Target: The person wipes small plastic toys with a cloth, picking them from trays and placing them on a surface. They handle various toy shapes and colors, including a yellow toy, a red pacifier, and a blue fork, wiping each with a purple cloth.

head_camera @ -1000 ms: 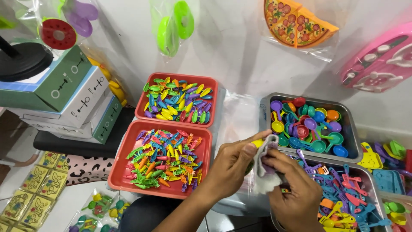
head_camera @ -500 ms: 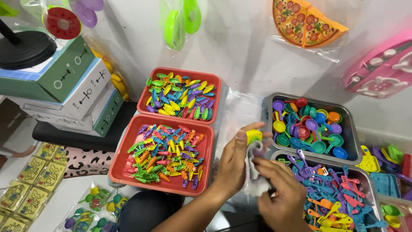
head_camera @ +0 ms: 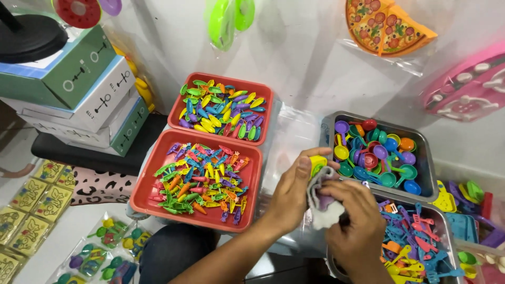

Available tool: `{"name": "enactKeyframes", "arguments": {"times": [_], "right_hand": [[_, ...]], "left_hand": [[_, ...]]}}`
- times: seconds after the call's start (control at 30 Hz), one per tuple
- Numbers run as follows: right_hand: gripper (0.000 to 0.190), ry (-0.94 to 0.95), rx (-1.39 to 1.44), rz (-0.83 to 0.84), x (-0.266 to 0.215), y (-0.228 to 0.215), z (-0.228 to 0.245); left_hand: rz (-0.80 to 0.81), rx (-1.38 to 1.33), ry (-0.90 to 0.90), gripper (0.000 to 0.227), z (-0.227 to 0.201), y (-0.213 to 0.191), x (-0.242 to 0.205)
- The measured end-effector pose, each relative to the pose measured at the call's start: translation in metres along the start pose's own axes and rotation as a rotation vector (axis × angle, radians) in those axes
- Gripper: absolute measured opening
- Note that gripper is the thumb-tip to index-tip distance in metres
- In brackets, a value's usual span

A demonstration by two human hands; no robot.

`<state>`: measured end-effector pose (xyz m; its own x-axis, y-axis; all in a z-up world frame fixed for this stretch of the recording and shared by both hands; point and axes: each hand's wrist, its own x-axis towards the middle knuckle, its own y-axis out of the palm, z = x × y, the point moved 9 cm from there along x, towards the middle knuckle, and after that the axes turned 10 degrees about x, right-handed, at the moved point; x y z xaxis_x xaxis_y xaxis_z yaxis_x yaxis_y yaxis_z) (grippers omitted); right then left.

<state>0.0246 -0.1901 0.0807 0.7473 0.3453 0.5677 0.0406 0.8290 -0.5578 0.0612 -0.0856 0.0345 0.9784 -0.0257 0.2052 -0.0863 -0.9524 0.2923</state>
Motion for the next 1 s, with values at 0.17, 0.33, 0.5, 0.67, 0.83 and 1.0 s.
{"name": "enactKeyframes", "arguments": {"times": [0.17,0.33,0.5,0.67,0.83,1.0], "right_hand": [[0.049,-0.006,0.087,0.030,-0.002,0.003,0.005],[0.050,-0.027,0.213,-0.093,-0.018,0.004,0.003],[0.039,-0.076,0.067,-0.101,-0.004,-0.007,0.016],[0.042,-0.076,0.040,-0.066,-0.012,-0.006,0.011],[0.041,-0.064,0.062,-0.178,-0.010,-0.015,0.000],[0.040,-0.110,0.033,-0.095,-0.016,-0.005,0.006]], "left_hand": [[0.001,-0.085,0.016,0.067,0.004,0.000,0.003],[0.017,-0.116,-0.019,0.068,0.012,0.009,0.000],[0.064,-0.122,-0.017,0.075,0.017,0.019,-0.007],[0.011,-0.219,0.053,0.067,0.020,0.011,0.001],[0.062,0.104,0.027,0.076,-0.001,0.024,-0.013],[-0.026,-0.067,0.107,0.069,0.010,0.008,0.000]]}}
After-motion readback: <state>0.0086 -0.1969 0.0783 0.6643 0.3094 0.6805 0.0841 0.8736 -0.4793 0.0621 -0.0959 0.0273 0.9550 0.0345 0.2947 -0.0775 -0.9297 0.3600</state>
